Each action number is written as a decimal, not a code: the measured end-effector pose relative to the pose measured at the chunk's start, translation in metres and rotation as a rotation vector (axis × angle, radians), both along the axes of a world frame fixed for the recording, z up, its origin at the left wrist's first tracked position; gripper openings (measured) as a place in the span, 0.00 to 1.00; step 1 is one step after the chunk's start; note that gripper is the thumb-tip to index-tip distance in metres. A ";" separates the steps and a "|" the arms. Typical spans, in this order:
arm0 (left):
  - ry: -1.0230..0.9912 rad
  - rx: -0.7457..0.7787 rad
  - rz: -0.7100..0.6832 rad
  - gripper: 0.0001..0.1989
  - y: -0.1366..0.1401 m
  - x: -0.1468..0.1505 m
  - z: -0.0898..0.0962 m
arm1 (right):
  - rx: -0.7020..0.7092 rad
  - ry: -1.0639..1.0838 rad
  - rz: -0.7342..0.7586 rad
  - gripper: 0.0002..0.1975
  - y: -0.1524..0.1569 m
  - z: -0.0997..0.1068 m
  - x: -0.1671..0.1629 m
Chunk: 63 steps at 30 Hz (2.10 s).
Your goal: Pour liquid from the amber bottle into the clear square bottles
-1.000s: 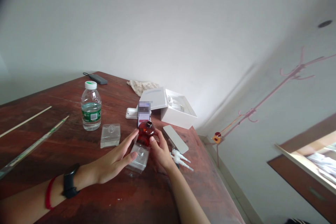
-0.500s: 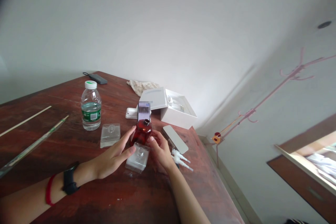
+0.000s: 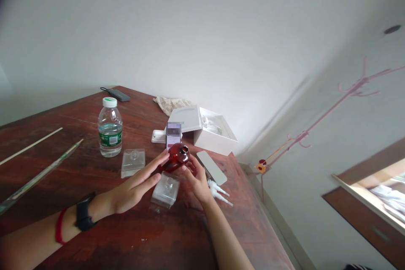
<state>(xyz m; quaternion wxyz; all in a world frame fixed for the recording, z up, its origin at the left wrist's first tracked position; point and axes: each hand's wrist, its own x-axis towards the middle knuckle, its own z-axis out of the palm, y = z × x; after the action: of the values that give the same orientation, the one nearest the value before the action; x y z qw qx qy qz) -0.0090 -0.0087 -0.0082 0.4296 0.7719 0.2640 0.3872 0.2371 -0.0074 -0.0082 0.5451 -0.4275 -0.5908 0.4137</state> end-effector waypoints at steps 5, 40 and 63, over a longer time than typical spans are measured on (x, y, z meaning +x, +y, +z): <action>-0.082 0.034 0.011 0.28 0.001 0.000 0.001 | 0.022 -0.014 -0.033 0.28 0.000 0.001 0.001; -0.079 0.352 0.462 0.33 -0.001 0.006 0.007 | 0.015 -0.037 0.262 0.35 -0.015 0.006 -0.004; -0.162 0.403 0.557 0.31 0.007 -0.002 0.023 | -0.025 -0.571 0.207 0.37 -0.016 0.005 0.012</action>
<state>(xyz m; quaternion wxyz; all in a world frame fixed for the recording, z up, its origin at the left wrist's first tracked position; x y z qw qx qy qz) -0.0108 -0.0013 0.0144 0.1662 0.7064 0.3478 0.5937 0.2487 -0.0233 -0.0031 0.3066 -0.4706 -0.7555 0.3373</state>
